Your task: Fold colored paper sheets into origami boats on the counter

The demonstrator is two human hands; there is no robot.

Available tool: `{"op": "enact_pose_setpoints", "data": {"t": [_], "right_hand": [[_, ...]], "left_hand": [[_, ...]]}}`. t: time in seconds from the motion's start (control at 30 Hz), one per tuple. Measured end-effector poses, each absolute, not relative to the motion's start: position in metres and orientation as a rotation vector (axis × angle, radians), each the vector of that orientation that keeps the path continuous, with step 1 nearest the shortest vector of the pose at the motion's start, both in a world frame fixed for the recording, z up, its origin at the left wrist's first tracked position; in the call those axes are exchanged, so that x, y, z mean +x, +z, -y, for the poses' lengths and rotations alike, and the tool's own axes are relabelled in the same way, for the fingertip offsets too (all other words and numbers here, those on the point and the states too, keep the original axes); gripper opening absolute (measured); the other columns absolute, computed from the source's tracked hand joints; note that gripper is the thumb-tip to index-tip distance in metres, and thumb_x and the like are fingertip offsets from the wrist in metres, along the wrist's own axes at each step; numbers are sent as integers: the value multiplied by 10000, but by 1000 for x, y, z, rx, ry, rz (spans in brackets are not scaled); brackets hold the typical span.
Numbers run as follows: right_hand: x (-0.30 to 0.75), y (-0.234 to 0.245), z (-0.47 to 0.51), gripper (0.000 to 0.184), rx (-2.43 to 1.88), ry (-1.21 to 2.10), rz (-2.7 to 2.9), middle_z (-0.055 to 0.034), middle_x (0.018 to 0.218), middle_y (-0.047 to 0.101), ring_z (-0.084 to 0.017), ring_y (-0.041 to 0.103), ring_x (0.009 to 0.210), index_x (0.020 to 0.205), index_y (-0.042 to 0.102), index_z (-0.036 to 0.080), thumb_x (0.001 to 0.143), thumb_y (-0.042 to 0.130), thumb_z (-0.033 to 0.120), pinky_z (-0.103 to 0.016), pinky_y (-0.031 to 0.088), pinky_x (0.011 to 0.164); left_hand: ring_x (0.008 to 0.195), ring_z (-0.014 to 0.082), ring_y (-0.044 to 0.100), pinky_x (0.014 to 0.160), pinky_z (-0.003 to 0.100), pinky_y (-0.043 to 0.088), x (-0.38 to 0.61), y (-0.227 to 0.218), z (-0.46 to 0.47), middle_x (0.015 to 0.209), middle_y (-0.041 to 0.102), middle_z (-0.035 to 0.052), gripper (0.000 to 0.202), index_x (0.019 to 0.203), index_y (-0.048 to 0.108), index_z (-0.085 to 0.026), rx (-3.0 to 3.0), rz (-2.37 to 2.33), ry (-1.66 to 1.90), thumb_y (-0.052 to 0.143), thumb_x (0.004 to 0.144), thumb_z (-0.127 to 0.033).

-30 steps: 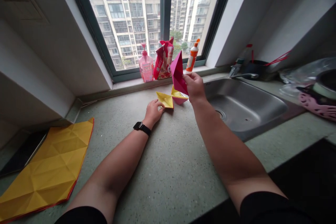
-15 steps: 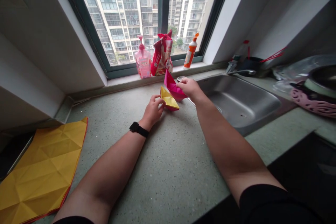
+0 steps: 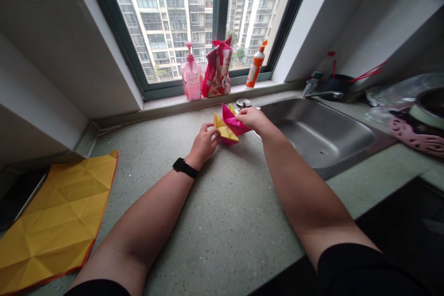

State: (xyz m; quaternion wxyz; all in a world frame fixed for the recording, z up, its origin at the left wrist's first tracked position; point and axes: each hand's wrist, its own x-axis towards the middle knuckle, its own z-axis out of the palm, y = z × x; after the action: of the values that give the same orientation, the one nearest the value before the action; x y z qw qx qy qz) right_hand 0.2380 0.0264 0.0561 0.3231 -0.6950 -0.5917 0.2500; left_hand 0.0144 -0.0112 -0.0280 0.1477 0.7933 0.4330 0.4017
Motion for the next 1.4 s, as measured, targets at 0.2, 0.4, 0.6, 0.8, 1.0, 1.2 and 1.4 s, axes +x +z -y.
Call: {"op": "enact_pose_setpoints", "data": {"t": [0.2, 0.4, 0.6, 0.8, 1.0, 1.2, 1.4], "right_hand": [[237, 56, -25, 104, -1810, 705, 1550, 4, 568, 632, -172, 598, 553, 640, 673, 210, 666, 764, 253, -277, 396, 507], [236, 59, -22, 143, -1820, 673, 1552, -8, 589, 634, -185, 599, 579, 618, 667, 207, 675, 794, 243, -298, 426, 545], [231, 63, -18, 119, -1883, 660, 1599, -27, 613, 651, -189, 604, 600, 656, 692, 189, 728, 781, 223, -300, 432, 567], [231, 70, -16, 61, -1965, 657, 1637, -29, 664, 686, -179, 627, 632, 757, 736, 164, 801, 743, 205, -286, 418, 582], [234, 71, -16, 63, -1953, 641, 1617, -37, 695, 701, -183, 641, 666, 803, 774, 150, 808, 759, 211, -285, 426, 610], [235, 68, -18, 80, -1962, 672, 1624, -42, 685, 699, -191, 636, 657, 801, 782, 148, 798, 762, 225, -289, 439, 609], [238, 68, -19, 68, -2005, 613, 1639, -49, 715, 715, -192, 639, 681, 795, 785, 149, 791, 748, 206, -300, 420, 620]], "left_hand": [[1249, 272, 681, 1158, 482, 566, 14, -27, 12, 1430, 606, 121, 102, 1027, 761, -198, 2282, -1231, 1163, 705, 992, -121], [1248, 271, 681, 1169, 477, 554, 14, -26, 13, 1435, 599, 127, 103, 1028, 762, -193, 2281, -1207, 1173, 709, 993, -112], [1213, 258, 695, 1150, 476, 572, 14, -27, 12, 1421, 609, 123, 95, 1025, 760, -193, 2306, -1190, 1197, 722, 991, -114], [1146, 237, 719, 1100, 461, 610, 13, -27, 12, 1394, 624, 106, 97, 1008, 758, -202, 2339, -1201, 1212, 729, 987, -112], [1152, 238, 719, 1095, 458, 613, 13, -26, 14, 1382, 628, 105, 98, 1008, 756, -205, 2341, -1201, 1207, 720, 993, -115], [1159, 248, 719, 1092, 468, 610, 13, -25, 14, 1388, 627, 118, 94, 999, 756, -195, 2334, -1202, 1197, 718, 993, -109], [1154, 246, 718, 1075, 465, 616, 12, -26, 13, 1374, 634, 110, 97, 997, 751, -202, 2337, -1206, 1198, 720, 992, -111]]}}
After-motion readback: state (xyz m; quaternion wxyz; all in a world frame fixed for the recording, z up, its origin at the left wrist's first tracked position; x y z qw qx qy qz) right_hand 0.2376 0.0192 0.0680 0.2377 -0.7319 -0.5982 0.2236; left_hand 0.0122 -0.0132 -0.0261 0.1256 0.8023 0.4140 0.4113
